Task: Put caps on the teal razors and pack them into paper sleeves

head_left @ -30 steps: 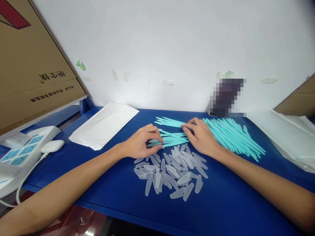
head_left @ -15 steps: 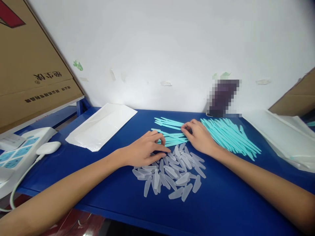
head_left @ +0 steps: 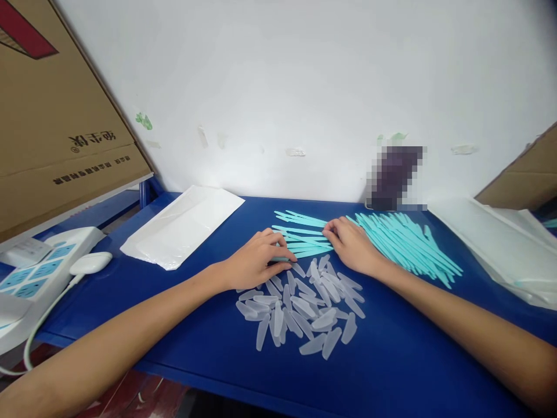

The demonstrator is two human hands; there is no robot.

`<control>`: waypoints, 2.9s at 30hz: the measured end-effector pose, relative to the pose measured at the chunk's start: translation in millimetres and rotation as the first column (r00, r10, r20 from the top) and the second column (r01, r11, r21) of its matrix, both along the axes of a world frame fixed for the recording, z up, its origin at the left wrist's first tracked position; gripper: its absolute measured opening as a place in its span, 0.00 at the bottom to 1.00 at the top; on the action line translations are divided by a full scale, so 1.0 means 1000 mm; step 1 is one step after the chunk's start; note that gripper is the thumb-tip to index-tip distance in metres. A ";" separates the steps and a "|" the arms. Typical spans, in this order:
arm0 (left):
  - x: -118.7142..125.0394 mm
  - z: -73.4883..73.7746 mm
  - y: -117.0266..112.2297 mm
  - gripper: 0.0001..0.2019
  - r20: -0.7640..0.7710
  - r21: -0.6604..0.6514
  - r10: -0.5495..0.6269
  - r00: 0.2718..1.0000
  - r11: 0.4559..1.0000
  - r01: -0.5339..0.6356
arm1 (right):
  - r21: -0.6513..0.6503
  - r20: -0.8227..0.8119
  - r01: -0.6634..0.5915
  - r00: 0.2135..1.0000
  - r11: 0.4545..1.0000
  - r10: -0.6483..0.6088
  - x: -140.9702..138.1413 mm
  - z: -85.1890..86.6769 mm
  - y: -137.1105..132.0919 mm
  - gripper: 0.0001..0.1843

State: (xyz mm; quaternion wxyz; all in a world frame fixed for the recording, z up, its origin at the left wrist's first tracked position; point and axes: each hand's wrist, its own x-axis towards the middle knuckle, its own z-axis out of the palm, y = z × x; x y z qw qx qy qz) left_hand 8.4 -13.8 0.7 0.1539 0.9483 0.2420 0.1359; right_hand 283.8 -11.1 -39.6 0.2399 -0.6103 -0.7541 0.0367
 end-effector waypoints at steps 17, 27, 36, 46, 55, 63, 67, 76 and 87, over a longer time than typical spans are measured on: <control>0.002 0.000 -0.002 0.07 0.370 -0.123 0.117 0.922 0.989 -0.077 | 0.063 0.022 -0.001 1.000 0.998 -0.001 -0.001 0.000 -0.008 0.12; -0.005 -0.015 0.037 0.17 0.601 -0.687 0.699 0.386 0.699 -0.196 | 0.083 -0.046 -0.017 0.999 0.996 0.021 -0.012 0.017 -0.022 0.10; -0.008 -0.014 0.041 0.17 0.536 -0.810 0.777 0.330 0.583 -0.056 | 0.098 -0.064 -0.100 0.992 0.990 0.106 -0.011 0.017 -0.027 0.11; -0.008 -0.013 0.044 0.23 0.538 -0.835 0.786 0.305 0.546 0.067 | 0.154 0.003 -0.174 0.984 0.973 0.176 -0.010 0.013 -0.025 0.11; -0.007 -0.018 0.046 0.24 0.581 -0.810 0.771 0.262 0.578 0.098 | 0.147 0.035 -0.223 0.975 0.964 0.221 -0.008 0.014 -0.025 0.10; -0.007 -0.017 0.045 0.23 0.572 -0.816 0.777 0.264 0.572 0.086 | 0.126 0.038 -0.230 0.973 0.965 0.227 -0.008 0.014 -0.024 0.11; -0.007 -0.019 0.045 0.22 0.589 -0.801 0.762 0.269 0.594 0.071 | 0.129 0.038 -0.238 0.971 0.963 0.235 -0.009 0.015 -0.023 0.11; -0.007 -0.019 0.044 0.18 0.594 -0.784 0.719 0.360 0.619 0.058 | 0.215 0.019 -0.225 0.974 0.951 0.226 -0.007 0.010 -0.023 0.13; -0.006 -0.019 0.042 0.18 0.603 -0.772 0.716 0.353 0.635 0.031 | 0.221 0.006 -0.218 0.975 0.951 0.222 -0.007 0.010 -0.022 0.17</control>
